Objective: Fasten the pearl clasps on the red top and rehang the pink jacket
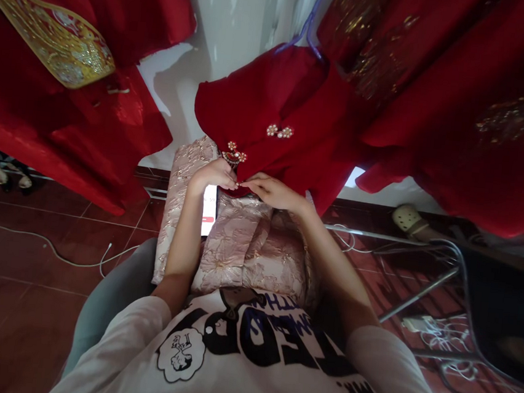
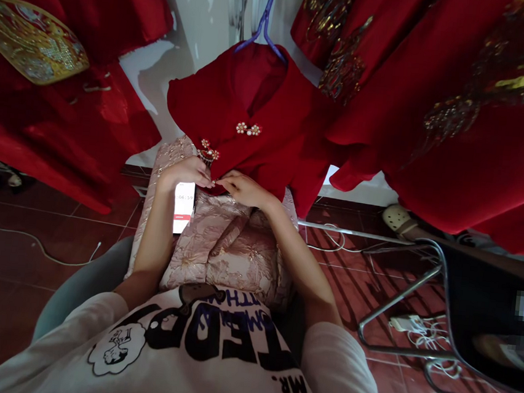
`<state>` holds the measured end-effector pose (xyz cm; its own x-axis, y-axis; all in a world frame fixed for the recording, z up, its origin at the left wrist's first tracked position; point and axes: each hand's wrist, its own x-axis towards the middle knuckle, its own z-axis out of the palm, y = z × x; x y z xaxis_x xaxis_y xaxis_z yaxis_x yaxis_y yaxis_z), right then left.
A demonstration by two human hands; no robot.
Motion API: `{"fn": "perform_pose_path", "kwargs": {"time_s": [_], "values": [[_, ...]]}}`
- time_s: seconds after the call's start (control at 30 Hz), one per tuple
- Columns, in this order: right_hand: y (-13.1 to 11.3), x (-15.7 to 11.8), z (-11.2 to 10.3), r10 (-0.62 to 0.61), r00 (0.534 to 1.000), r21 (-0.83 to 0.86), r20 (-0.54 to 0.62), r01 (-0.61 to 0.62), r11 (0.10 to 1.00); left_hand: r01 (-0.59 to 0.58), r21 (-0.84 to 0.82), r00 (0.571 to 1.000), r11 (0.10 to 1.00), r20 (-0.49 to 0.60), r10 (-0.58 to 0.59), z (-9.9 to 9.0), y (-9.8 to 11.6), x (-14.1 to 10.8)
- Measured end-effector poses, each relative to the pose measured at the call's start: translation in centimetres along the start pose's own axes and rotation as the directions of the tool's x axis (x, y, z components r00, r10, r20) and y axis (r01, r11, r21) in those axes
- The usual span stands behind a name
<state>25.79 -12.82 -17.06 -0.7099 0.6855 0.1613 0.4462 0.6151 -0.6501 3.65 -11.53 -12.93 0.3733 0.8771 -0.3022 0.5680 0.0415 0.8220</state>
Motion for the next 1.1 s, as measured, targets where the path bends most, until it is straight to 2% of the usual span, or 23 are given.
{"fn": "perform_pose_path", "kwargs": {"time_s": [0.27,0.53,0.83,1.0,1.1], "values": [[0.5,0.3,0.6,0.013,0.999,-0.014,-0.046,-0.013,1.0,0.03,-0.045,0.992,0.999,-0.119,-0.035,0.7,0.0,0.1],[0.2,0.2,0.4,0.046,0.999,-0.03,-0.024,-0.047,0.998,0.031,-0.127,0.997,0.991,-0.068,-0.039,0.5,-0.7,0.3],[0.2,0.1,0.2,0.072,0.997,-0.059,0.0,-0.072,0.996,-0.005,-0.012,0.989,1.0,-0.148,0.003,1.1,-0.1,0.8],[0.2,0.1,0.3,0.073,0.997,-0.061,0.008,-0.072,0.996,-0.014,0.025,0.991,1.0,-0.132,0.017,0.7,-0.8,0.9],[0.2,0.2,0.3,0.073,0.997,-0.066,0.003,-0.073,0.995,-0.062,0.084,0.988,0.995,-0.139,0.073,0.4,-1.5,1.2]]}}
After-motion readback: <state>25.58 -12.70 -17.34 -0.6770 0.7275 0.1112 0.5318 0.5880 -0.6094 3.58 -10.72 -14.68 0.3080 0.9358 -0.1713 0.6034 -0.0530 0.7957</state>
